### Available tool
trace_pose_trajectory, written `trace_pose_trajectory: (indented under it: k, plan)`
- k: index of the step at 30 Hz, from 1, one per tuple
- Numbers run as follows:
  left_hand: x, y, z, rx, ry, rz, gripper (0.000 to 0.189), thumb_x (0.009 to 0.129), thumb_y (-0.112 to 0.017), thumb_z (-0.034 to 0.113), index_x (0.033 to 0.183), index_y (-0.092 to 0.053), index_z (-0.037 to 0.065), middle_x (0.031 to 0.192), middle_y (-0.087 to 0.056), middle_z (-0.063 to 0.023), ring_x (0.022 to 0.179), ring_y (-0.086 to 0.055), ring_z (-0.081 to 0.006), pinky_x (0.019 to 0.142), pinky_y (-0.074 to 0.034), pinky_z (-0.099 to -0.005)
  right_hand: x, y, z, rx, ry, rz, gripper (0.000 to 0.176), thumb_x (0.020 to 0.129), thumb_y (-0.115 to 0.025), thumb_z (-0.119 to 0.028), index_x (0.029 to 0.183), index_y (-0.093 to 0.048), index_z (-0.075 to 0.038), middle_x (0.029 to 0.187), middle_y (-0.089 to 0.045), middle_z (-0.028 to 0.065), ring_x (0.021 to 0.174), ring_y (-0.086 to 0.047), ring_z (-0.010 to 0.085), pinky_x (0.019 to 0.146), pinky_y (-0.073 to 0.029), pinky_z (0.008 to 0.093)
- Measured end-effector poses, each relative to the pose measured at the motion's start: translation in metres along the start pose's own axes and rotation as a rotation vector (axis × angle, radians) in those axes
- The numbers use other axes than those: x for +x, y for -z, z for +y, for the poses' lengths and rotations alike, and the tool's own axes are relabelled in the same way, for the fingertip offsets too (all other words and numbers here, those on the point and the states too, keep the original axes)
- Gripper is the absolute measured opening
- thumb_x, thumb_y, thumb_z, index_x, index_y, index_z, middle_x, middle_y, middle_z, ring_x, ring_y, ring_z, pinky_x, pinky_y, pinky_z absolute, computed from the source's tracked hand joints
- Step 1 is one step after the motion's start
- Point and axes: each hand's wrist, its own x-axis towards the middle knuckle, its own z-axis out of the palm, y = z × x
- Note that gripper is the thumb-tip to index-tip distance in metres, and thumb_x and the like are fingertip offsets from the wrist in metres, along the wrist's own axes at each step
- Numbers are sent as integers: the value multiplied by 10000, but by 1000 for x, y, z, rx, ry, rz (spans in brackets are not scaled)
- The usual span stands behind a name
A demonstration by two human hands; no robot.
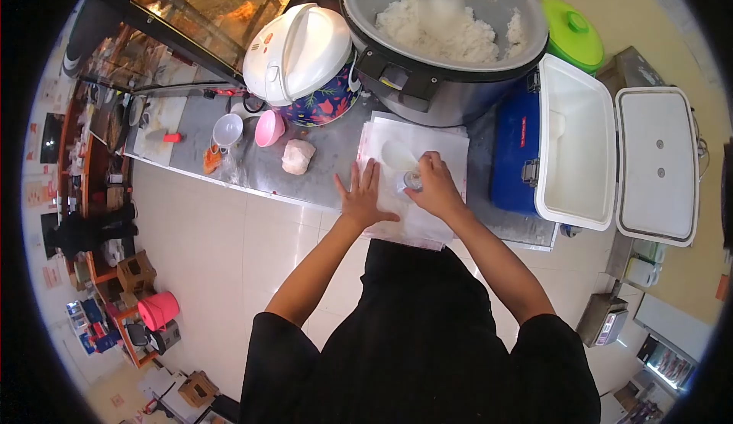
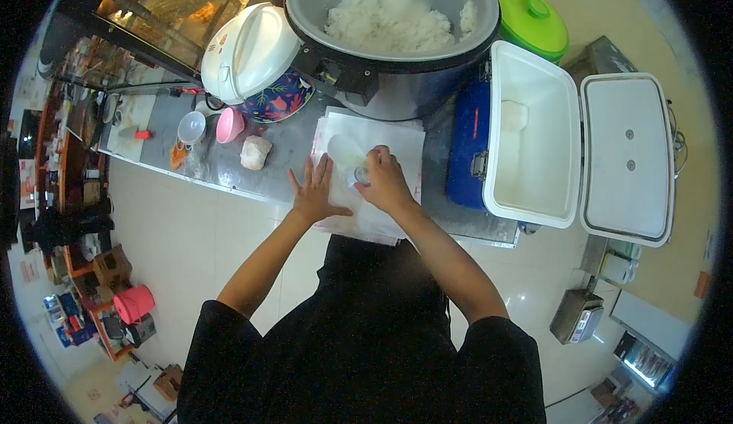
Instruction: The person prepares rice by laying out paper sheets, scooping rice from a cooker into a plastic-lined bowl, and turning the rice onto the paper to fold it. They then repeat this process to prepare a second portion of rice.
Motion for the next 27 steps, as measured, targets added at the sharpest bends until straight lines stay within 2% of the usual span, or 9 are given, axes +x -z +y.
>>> trace_pose_trajectory:
  k: [4, 9, 16, 19, 20, 22, 25, 26, 27]
  plan:
    - [-3, 18, 8, -68, 40, -20, 1442, 521, -801, 739, 1596, -100, 82, 1659, -154, -100, 1529, -57, -401, 1087, -28, -786, -6, 5, 13, 96, -86, -120, 448, 777, -770, -117, 1090, -489, 38, 1016, -618, 205, 971, -632, 389, 850, -502, 440]
    - [4, 20, 12, -167, -114, -75, 1466, 524, -895, 565, 1596, -8, 103, 1662, -148, -85, 1535, -112, -340, 1137, -56, -736, 7, 17, 8, 313, -93, -237, 230, 811, -647, -25, 990, -518, 38, 817, -633, 206, 812, -687, 350, 732, -524, 420]
    - [3, 29, 11, -197, -96, -128, 1493, 538, -910, 533, 1592, 53, 94, 1653, -172, -120, 1534, -142, -321, 1163, -99, -691, 7, 43, -9, 450, -178, -161, 175, 811, -655, -59, 927, -547, 16, 783, -658, 173, 714, -679, 267, 683, -520, 360]
    - [-12, 71, -12, -643, -258, 38, 1516, 523, -942, 464, 1589, 64, 76, 1647, -149, -183, 1534, -126, -345, 1195, -85, -628, 0, 90, -36, 469, -133, -225, 182, 812, -661, -69, 934, -554, 13, 762, -625, 146, 693, -637, 226, 674, -508, 343]
    - [-22, 96, -24, -944, -381, 124, 1524, 530, -962, 391, 1583, 91, 67, 1648, -99, -221, 1537, -79, -355, 1223, -82, -540, -5, 112, -49, 496, -91, -267, 182, 813, -660, -68, 936, -554, 16, 744, -597, 122, 683, -605, 201, 665, -498, 332]
    - [-39, 152, -9, -1356, -609, 304, 1352, 580, -955, 371, 1583, -109, 46, 1610, -250, -212, 1503, -232, -342, 1209, -193, -477, -5, 154, -75, 530, -14, -343, 190, 814, -659, -67, 947, -551, 14, 736, -573, 106, 684, -589, 199, 658, -490, 334]
    - [-35, 189, 1, -979, -735, -315, 1098, 633, -942, 335, 1501, -346, 22, 1494, -446, -187, 1399, -416, -317, 1156, -307, -414, 22, 184, -119, 436, 164, -429, 230, 818, -679, -82, 980, -537, -3, 775, -595, 138, 728, -631, 282, 668, -500, 375]
    - [-36, 181, 7, -1084, -730, -249, 924, 666, -929, 323, 1408, -474, 13, 1371, -558, -141, 1291, -514, -266, 1105, -369, -384, 26, 185, -127, 347, 213, -401, 256, 820, -697, -97, 994, -532, -8, 795, -606, 154, 752, -642, 318, 673, -504, 389]
    - [-38, 155, 7, -1244, -701, -248, 959, 623, -959, 341, 1398, -478, 43, 1342, -576, -141, 1262, -538, -290, 1066, -409, -412, 30, 189, -132, 258, 248, -367, 283, 822, -715, -112, 1009, -527, -14, 816, -618, 169, 776, -654, 354, 678, -508, 403]
